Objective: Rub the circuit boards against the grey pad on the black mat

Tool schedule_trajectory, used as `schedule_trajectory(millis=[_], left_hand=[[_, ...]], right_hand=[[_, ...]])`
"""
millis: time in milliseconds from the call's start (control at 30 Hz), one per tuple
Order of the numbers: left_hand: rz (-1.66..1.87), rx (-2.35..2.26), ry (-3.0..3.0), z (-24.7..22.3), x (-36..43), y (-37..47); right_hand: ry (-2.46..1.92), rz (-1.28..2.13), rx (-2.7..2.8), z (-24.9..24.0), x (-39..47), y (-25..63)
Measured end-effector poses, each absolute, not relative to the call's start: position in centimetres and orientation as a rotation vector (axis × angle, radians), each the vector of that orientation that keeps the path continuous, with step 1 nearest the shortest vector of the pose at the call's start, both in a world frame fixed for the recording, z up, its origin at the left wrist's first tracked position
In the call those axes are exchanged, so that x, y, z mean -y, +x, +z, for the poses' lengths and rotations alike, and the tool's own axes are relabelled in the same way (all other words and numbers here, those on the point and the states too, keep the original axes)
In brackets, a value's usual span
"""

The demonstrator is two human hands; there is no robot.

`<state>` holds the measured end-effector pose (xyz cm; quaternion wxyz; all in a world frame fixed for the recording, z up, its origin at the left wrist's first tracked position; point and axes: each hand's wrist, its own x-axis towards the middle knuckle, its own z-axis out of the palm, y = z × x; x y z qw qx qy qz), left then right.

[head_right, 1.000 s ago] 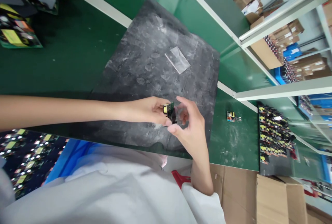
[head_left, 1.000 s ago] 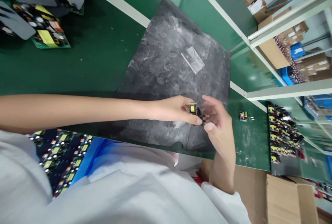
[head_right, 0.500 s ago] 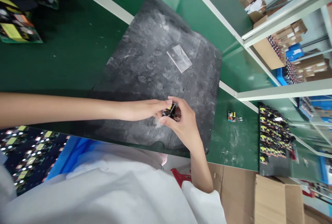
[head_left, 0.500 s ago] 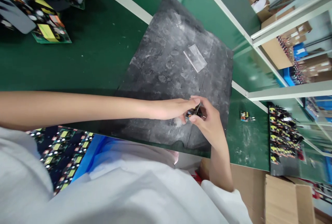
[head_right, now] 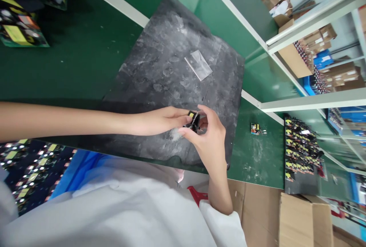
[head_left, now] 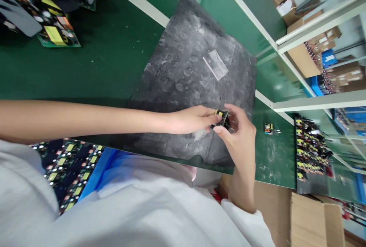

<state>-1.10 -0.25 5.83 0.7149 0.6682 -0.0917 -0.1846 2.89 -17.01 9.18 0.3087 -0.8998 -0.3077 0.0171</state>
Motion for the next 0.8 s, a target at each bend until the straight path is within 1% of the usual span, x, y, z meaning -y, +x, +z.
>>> schedule_trajectory(millis=[100,267,600,733,800], left_hand=[[-0.355,0.217,1.535,5.6,0.2,-1.3],[-0.231,0.271,1.608,5.8,-0.1,-1.4],[-0.276,0.388,1.994,6.6,-1.0,-0.9],[-0.275,0.395,2.02,6.9,-1.4,-0.5],[-0.269,0.278,1.909,7.0,-2.0,0.0]], right_hand=[[-2.363,0.07,0.78,9.3,16.8,2.7],[-2.278,0.246,0.848,9.3,16.3,3.3],[-2.129,0.355,0.969,7.8,17.5,4.9],[-2.021,0.363,0.892,7.0,18.0,4.9],[-1.973,0.359,0.816,6.8,18.4,4.8]])
